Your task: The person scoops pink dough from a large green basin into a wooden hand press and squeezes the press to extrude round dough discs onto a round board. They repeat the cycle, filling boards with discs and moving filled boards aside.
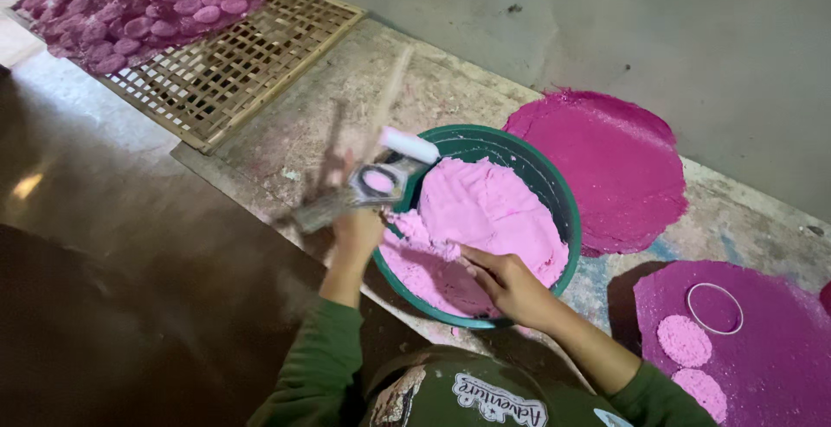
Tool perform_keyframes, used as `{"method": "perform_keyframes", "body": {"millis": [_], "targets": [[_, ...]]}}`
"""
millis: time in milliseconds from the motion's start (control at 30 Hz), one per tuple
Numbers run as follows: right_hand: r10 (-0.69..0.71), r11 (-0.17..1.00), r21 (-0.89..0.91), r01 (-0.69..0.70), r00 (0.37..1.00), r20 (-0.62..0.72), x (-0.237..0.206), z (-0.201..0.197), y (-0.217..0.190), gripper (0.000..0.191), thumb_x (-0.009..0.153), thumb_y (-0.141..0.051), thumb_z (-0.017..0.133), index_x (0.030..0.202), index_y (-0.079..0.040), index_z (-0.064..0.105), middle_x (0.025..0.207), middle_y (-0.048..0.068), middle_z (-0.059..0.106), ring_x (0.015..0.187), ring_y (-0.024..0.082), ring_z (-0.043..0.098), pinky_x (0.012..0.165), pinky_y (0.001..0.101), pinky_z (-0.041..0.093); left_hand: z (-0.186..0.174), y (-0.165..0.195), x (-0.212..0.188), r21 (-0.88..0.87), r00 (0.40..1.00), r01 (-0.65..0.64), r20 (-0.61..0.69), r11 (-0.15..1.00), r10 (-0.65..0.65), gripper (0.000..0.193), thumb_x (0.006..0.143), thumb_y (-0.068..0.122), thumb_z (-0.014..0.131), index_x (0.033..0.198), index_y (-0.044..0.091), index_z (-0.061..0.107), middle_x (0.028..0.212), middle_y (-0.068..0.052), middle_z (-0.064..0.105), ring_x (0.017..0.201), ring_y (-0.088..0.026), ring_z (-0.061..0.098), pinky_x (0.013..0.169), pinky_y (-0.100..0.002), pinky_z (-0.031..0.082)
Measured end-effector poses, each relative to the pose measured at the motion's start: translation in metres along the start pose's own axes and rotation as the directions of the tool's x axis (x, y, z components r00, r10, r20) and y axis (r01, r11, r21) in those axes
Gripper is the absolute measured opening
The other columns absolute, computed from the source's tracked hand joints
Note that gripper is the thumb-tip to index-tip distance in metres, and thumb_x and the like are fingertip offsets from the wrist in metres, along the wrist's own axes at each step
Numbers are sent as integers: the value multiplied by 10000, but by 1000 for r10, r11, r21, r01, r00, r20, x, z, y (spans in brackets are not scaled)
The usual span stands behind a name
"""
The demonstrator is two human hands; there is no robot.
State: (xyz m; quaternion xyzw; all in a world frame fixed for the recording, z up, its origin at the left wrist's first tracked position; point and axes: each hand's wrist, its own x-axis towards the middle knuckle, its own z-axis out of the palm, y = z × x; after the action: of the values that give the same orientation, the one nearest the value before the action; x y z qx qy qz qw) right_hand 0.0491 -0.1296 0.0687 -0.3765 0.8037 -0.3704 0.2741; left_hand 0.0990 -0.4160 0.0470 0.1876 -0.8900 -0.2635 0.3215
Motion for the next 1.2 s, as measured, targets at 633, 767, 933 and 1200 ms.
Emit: {"method": "perform_keyframes", "body": {"millis": [633, 767, 933, 1200], "targets": [[-442, 736, 284, 614, 754, -485, -146, -147, -42, 678, 973, -458, 648, 1524, -174, 373, 1449, 232, 576, 1091, 363, 700, 792, 472, 634, 0, 194, -96, -638, 530, 417, 749, 647, 397, 310, 872, 139, 746, 1141, 12, 659, 1015, -121, 711, 911, -191, 677, 797, -366, 561], [-785, 612, -409, 677, 583, -210, -213, -146, -25, 281, 979, -310, 613, 1198, -246, 449, 1306, 332, 621, 1154, 452, 728, 896, 472, 664, -28, 249, -88, -605, 404, 362, 787, 709, 466, 301, 850, 178, 786, 1106, 72, 668, 953, -92, 722, 860, -149, 669, 734, -346, 553], [-778, 628, -415, 658, 551, -303, -256, -118, 0, 593, 1026, -297, 596, 1574, -291, 368, 1388, 328, 615, 1226, 486, 720, 1047, 543, 622, 4, 291, -118, -705, 326, 376, 708, 601, 626, 271, 831, 154, 771, 1061, 47, 676, 926, -78, 712, 836, -161, 679, 704, -351, 564], [-134, 979, 64, 192, 852, -506, -331, -153, 49, 1053, 855, -512, 730, 1587, 0, 173, 1575, 299, 347, 1488, 387, 334, 1210, 473, 263, 92, 331, -113, -711, 105, 198, 700, 675, 707, 426, 811, 158, 798, 1207, 63, 675, 1080, -92, 719, 982, -198, 690, 858, -355, 561]]}}
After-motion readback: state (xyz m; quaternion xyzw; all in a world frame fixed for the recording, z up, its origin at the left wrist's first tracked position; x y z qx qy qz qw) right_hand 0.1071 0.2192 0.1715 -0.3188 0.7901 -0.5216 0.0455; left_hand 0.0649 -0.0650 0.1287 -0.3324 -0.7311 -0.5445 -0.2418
